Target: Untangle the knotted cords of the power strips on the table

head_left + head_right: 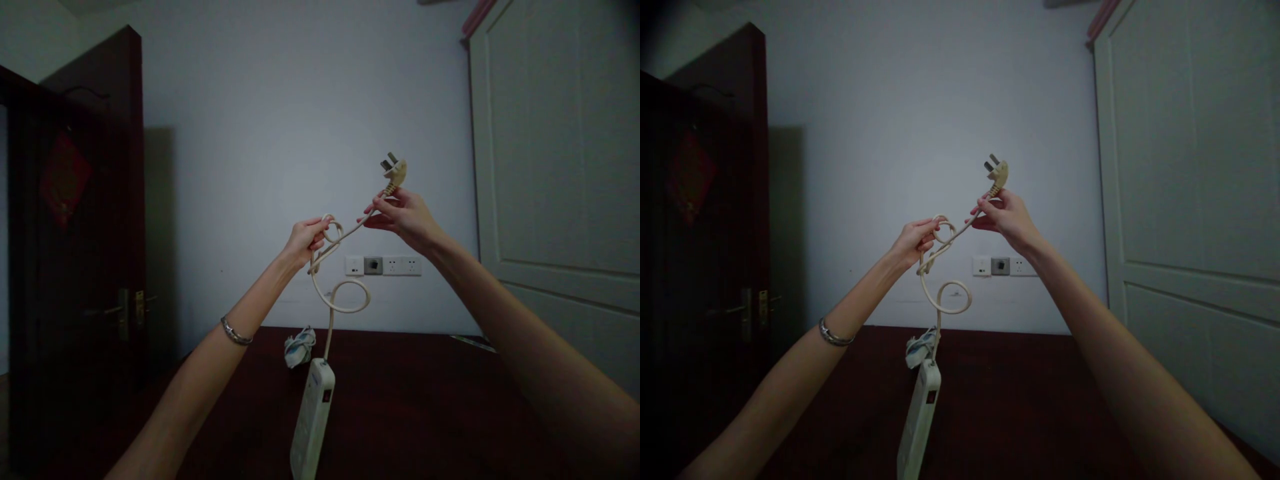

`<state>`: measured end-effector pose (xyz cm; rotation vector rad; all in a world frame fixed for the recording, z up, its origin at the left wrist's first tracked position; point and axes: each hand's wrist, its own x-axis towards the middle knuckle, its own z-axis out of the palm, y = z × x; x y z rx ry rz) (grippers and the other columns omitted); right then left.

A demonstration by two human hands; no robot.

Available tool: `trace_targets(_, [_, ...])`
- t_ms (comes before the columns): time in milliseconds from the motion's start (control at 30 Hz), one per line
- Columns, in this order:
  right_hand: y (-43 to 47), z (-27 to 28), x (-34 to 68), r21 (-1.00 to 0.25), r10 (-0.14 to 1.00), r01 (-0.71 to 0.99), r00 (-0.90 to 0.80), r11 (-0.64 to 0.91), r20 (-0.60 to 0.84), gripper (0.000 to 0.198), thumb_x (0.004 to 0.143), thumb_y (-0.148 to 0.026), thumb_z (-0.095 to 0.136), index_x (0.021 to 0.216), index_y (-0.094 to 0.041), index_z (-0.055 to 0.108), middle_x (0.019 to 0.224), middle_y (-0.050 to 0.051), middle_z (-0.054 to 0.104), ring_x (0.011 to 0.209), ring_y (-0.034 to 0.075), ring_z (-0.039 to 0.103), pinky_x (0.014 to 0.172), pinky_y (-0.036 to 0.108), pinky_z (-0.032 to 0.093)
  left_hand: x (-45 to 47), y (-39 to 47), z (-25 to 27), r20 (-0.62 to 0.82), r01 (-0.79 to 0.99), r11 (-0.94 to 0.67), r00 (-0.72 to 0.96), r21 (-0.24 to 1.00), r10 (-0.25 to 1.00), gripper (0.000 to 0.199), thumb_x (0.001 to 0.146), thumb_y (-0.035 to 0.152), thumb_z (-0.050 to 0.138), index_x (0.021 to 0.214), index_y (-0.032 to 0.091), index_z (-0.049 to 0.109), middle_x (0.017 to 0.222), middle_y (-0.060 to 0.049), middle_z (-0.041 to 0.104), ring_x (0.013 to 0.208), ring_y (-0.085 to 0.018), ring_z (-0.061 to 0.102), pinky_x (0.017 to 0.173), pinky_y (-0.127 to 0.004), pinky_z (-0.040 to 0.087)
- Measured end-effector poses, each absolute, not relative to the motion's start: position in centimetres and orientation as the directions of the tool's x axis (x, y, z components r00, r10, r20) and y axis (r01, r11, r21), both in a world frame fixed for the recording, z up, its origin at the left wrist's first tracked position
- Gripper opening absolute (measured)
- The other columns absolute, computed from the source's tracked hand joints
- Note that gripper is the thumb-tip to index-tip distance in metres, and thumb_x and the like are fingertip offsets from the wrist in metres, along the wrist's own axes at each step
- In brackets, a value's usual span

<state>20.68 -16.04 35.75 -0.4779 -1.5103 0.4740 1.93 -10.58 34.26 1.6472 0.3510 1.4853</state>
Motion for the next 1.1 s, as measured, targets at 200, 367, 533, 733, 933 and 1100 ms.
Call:
trace_targets(200, [-15.7, 35.4, 19.1, -0.541, 0.539, 0.048, 0.061, 0.839, 0.84, 0.017, 0.077, -0.027, 0.062, 0.08, -0.014, 0.051, 0.079, 0.007, 0.065, 0.071, 0.015, 0.065, 0.065, 0.03, 0.054, 2.0, -11.4, 34.8, 0.669, -0.324, -0.586, 0.319, 0.743, 0.672, 0.009, 0.078, 0.011, 0.059, 0.077, 0.006, 0.067, 0.065, -0.001, 0.052, 0.038, 0.003, 0.027, 0.031, -0.014, 0.013])
trace_targets(367, [-15.1, 35.4, 18.3, -0.489, 0.492, 0.123, 0.006, 0.864, 0.871, 0.024, 0.07, -0.032, 0.067, 0.078, -0.013, 0.055, 0.074, 0.007, 0.066, 0.068, 0.015, 0.064, 0.065, 0.029, 0.052, 2.3, -11.8, 34.6, 0.634, -0.343, -0.535, 0.36, 0.772, 0.684, 0.012, 0.079, 0.008, 0.056, 0.078, 0.006, 0.067, 0.066, -0.002, 0.054, 0.037, 0.002, 0.026, 0.03, -0.014, 0.016])
trace_targets(533, [-14.2, 35.0, 17.4, -0.446, 0.451, 0.16, 0.006, 0.881, 0.893, 0.026, 0.064, -0.033, 0.07, 0.073, -0.012, 0.057, 0.072, 0.005, 0.063, 0.067, 0.014, 0.06, 0.064, 0.027, 0.047, 2.6, -11.8, 34.6, 0.629, -0.394, -0.499, 0.365, 0.772, 0.686, 0.017, 0.083, 0.009, 0.052, 0.077, 0.005, 0.067, 0.065, -0.002, 0.055, 0.034, 0.003, 0.026, 0.029, -0.012, 0.021])
trace_targets(733, [-13.1, 33.0, 16.7, -0.516, 0.544, 0.212, -0.101, 0.83, 0.833, 0.028, 0.061, -0.037, 0.071, 0.068, -0.014, 0.057, 0.07, 0.001, 0.055, 0.063, 0.011, 0.051, 0.055, 0.026, 0.046, 2.7, -11.6, 35.5, 0.539, -0.568, -0.273, 0.373, 0.776, 0.755, 0.021, 0.087, 0.009, 0.045, 0.072, 0.007, 0.059, 0.063, -0.001, 0.054, 0.031, 0.004, 0.024, 0.027, -0.008, 0.02])
trace_targets(933, [-11.1, 29.9, 16.1, -0.604, 0.601, -0.024, -0.077, 0.797, 0.796, 0.037, 0.065, -0.047, 0.067, 0.089, -0.018, 0.064, 0.086, 0.002, 0.054, 0.062, 0.009, 0.054, 0.055, 0.028, 0.052, 2.1, -10.4, 34.8, 0.421, -0.646, -0.083, 0.389, 0.759, 0.819, 0.018, 0.087, 0.007, 0.041, 0.078, 0.008, 0.057, 0.057, 0.001, 0.051, 0.03, 0.003, 0.025, 0.026, -0.006, 0.021])
trace_targets(1100, [-9.7, 27.9, 16.5, -0.618, 0.588, -0.211, -0.191, 0.757, 0.786, 0.044, 0.072, -0.037, 0.066, 0.114, -0.026, 0.06, 0.08, 0.0, 0.054, 0.058, 0.006, 0.051, 0.054, 0.022, 0.046, 1.4, -9.4, 34.1, 0.412, -0.653, -0.08, 0.374, 0.753, 0.831, 0.029, 0.085, 0.0, 0.031, 0.086, 0.002, 0.06, 0.045, 0.005, 0.039, 0.028, 0.001, 0.023, 0.026, -0.007, 0.019])
